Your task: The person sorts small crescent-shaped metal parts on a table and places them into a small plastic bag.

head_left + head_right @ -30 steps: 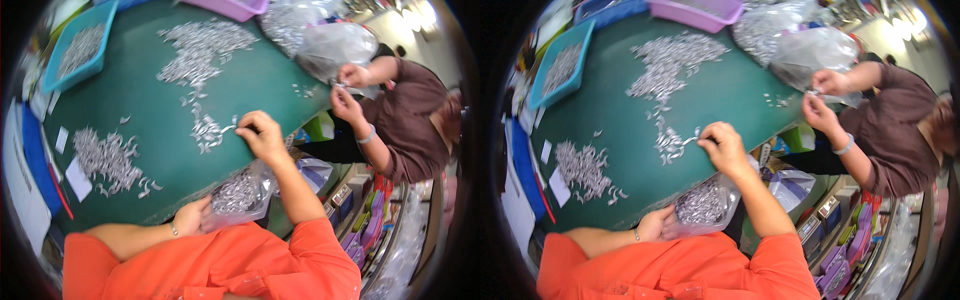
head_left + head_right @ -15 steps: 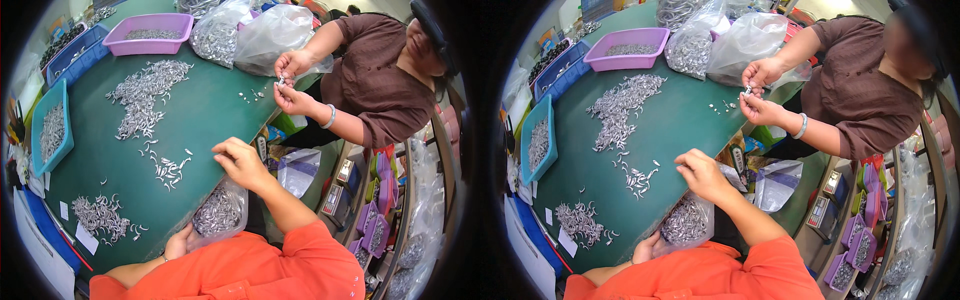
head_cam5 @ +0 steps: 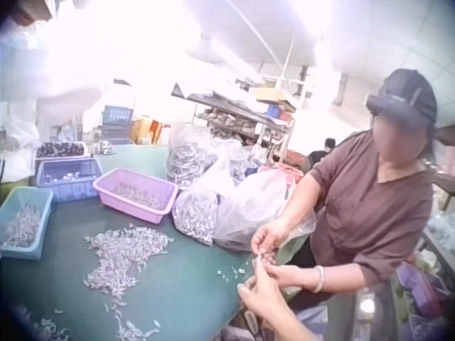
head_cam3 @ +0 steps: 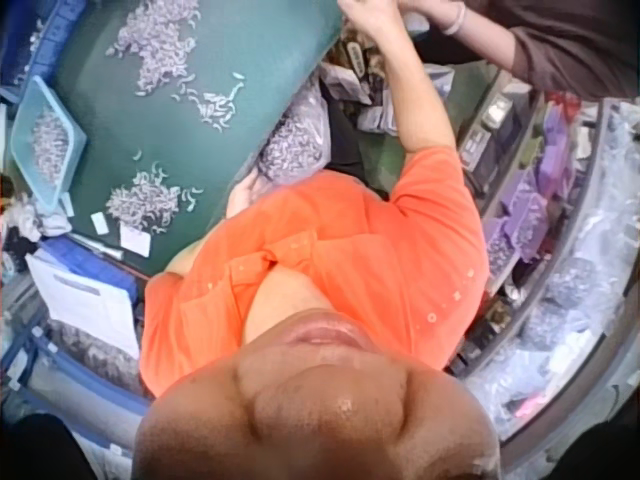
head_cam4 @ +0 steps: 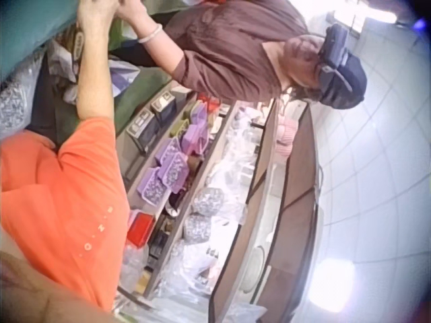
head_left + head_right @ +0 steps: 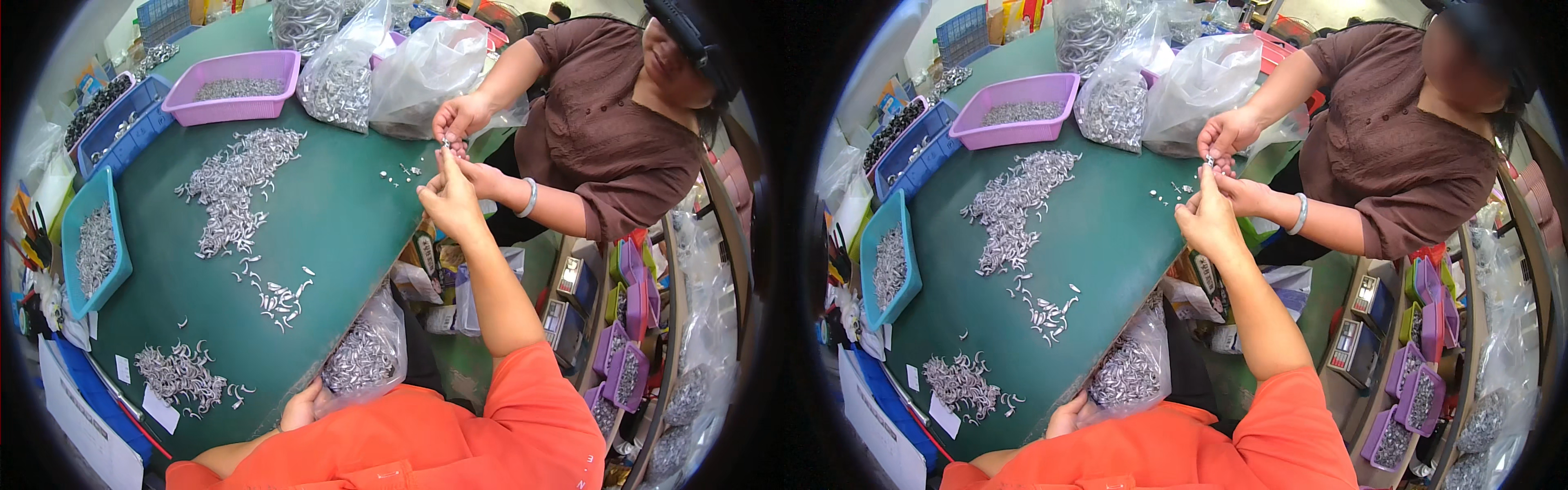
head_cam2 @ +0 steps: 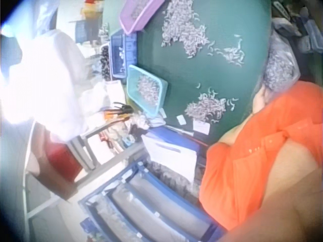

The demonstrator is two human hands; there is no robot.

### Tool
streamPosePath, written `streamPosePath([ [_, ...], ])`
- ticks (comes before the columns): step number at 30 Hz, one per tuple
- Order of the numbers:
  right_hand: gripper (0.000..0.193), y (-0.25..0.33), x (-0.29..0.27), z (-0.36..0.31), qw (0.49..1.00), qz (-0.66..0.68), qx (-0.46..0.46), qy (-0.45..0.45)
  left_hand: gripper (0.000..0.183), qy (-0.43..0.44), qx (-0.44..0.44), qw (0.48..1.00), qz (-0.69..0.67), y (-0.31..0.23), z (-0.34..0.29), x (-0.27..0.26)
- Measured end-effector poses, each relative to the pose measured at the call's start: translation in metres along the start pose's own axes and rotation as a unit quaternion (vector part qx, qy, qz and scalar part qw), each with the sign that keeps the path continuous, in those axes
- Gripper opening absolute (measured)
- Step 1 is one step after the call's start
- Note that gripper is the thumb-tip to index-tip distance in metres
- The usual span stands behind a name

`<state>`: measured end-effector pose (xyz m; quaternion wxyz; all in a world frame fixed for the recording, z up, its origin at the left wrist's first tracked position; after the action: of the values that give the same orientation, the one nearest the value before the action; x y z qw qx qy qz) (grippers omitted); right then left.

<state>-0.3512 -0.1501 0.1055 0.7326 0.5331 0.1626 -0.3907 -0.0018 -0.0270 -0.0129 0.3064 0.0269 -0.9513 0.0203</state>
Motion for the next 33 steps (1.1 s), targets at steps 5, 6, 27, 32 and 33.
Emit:
streamPosePath([
  [5, 0.053, 0.038, 0.039, 0.004, 0.992, 0.123, 0.015, -0.002, 0.046, 0.031, 0.035, 0.998, -0.043, 0.007, 0.0, -0.026],
  [6, 0.041, 0.055, 0.057, 0.003, 0.97, 0.244, -0.022, 0.003, 0.045, 0.032, 0.035, 0.999, -0.026, 0.011, 0.001, -0.025],
  [27, 0.022, 0.114, 0.16, -0.027, 0.816, 0.133, -0.428, 0.365, 0.032, 0.002, -0.014, 0.989, -0.151, -0.005, -0.026, 0.023],
  [32, 0.028, 0.066, 0.114, -0.067, 0.934, 0.171, -0.25, 0.191, 0.042, 0.03, -0.004, 0.999, -0.033, 0.007, -0.003, -0.003],
  [33, 0.028, 0.062, 0.114, -0.07, 0.936, 0.171, -0.242, 0.189, 0.044, 0.045, -0.003, 0.999, -0.019, 0.007, -0.005, -0.004],
])
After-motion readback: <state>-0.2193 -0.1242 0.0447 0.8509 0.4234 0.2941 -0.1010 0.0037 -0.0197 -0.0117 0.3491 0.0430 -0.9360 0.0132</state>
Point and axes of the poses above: each hand's wrist, its own z-axis towards the middle knuckle, its own x-axis out of the palm, y = z × x, the point moved 1 cm from there along z, towards the middle knuckle, and after that the axes turned 14 degrees about -x, right-handed, at the moved point
